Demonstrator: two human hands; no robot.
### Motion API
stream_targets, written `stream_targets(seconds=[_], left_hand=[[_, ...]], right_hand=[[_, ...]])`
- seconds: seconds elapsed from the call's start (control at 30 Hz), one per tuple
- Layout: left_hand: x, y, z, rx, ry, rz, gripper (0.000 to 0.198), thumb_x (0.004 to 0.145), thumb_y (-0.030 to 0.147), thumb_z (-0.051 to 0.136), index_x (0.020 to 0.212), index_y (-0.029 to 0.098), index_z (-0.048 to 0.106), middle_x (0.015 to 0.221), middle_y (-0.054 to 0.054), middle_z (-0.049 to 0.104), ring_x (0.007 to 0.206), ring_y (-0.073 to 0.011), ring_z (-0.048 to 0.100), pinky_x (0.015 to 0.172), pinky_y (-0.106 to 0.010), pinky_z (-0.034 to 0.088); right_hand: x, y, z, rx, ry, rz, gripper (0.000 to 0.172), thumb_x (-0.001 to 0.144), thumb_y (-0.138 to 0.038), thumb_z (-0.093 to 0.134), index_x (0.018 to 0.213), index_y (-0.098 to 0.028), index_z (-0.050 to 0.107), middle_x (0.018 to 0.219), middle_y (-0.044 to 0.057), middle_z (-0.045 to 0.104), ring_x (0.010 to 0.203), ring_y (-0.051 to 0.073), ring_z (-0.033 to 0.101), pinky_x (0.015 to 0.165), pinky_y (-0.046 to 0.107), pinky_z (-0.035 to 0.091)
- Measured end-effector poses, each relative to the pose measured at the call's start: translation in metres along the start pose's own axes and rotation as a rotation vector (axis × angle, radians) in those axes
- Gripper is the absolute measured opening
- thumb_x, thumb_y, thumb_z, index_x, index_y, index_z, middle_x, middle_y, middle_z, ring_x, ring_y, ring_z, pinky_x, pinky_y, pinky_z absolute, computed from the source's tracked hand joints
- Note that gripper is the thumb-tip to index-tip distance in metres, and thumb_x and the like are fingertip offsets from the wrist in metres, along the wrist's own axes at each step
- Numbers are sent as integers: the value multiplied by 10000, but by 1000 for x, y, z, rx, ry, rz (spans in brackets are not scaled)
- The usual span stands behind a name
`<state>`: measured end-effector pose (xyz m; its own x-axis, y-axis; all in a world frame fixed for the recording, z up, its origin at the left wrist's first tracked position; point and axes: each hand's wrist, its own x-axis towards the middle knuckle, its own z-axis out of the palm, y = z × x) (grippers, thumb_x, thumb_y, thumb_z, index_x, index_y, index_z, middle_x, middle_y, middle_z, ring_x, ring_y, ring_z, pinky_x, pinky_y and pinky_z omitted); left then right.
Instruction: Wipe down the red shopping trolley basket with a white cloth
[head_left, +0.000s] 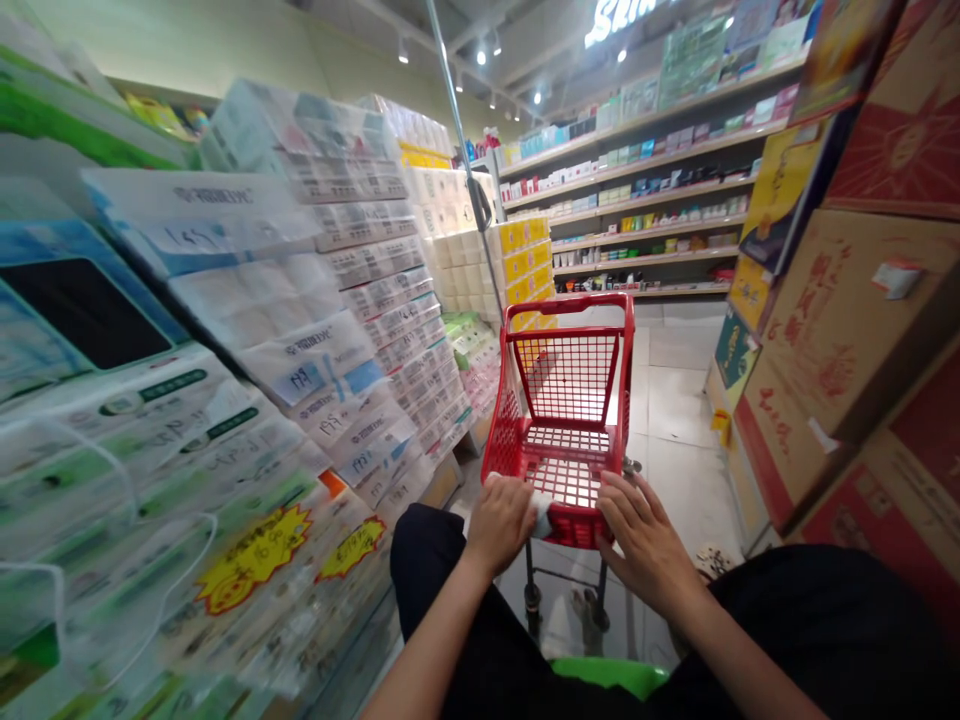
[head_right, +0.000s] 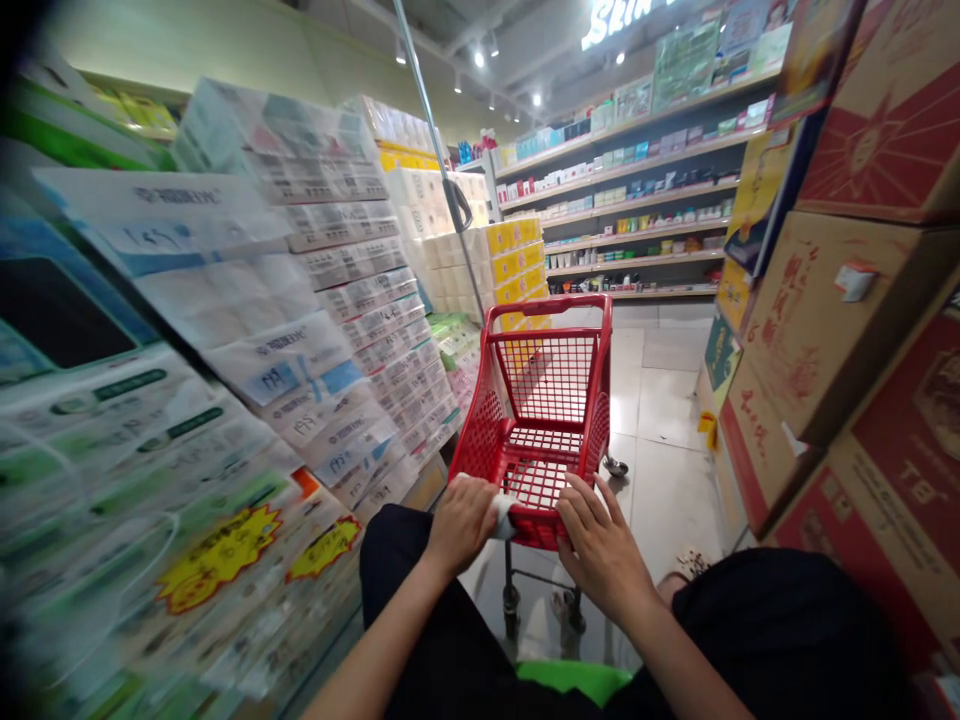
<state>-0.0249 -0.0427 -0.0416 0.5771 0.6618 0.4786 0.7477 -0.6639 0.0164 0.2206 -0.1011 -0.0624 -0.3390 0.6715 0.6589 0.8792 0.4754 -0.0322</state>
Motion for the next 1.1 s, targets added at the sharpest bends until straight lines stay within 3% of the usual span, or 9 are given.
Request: stream_targets(seconds=[0.1,0.17,0.33,0.57,0.73,0.83,0.93,1.0,1.1], left_hand=[[-10,-25,-1,34,41,-5,223,956,322,404,1099,205,530,1106,-72,583,1174,-241,488,1127,-496,267],[-13,-24,5,28,103,-59,215,956,298,400,1104,198,519,1125,-81,575,1219,-254,461,1149,-531,224],[-11,19,25,-39,282,-215,214,941,220,398,1133,182,485,1155,-113,555,1226,-280,454,1137,-608,203],[1,98,15,-312,247,-248,344,926,225,429,1267,186,407,1231,-124,519,1214,-268,455,1125,-579,254],[0,85,-13,-550,360,-227,353,947,209,364,1300,204,366,1312,-137,476,1242,-236,458,1035,-461,415],[4,52,-18,-518,412,-254,305,958,226,342,1252,201,420,1254,-127,517,1213,-238,480,1019,-452,412],[8,26,-11,-431,353,-264,321,963,249,328,1263,194,429,1246,-117,535,1215,-240,476,1035,-465,379],[10,18,-4,-405,315,-259,344,956,270,338,1285,198,412,1287,-113,521,1235,-241,462,1055,-481,352],[8,18,2,-423,294,-288,383,938,276,357,1314,207,374,1397,-123,438,1295,-247,413,1061,-491,345]], right_hand=[[2,-4,5,7,-10,-2,311,854,-201,468,1162,-167,500,1226,114,555,1353,281,346,1159,550,220],[4,-10,9,23,-6,7,335,836,-205,478,1166,-150,486,1230,134,537,1367,299,313,1154,544,244],[8,-20,12,57,-6,15,407,784,-209,500,1179,-126,453,1222,155,513,1380,330,267,1153,562,241],[7,-11,-3,202,-17,26,442,813,-202,440,1253,-171,412,1294,123,504,1348,281,341,1140,542,260],[25,-9,-29,295,165,200,349,894,-226,390,1241,-204,414,1345,122,495,1301,255,415,1091,512,322],[46,-22,-32,112,-16,89,331,903,-336,482,1210,-211,490,1290,125,556,1230,279,488,1062,494,336],[64,-41,-19,-20,-323,91,289,921,-406,478,1078,-184,575,968,113,689,928,263,649,842,414,470],[74,-53,-7,-65,-480,144,265,937,-390,449,985,-174,597,823,99,696,761,246,671,684,352,479],[90,-65,10,-13,-602,123,211,938,-263,416,971,-165,600,857,114,704,744,240,681,598,298,450]])
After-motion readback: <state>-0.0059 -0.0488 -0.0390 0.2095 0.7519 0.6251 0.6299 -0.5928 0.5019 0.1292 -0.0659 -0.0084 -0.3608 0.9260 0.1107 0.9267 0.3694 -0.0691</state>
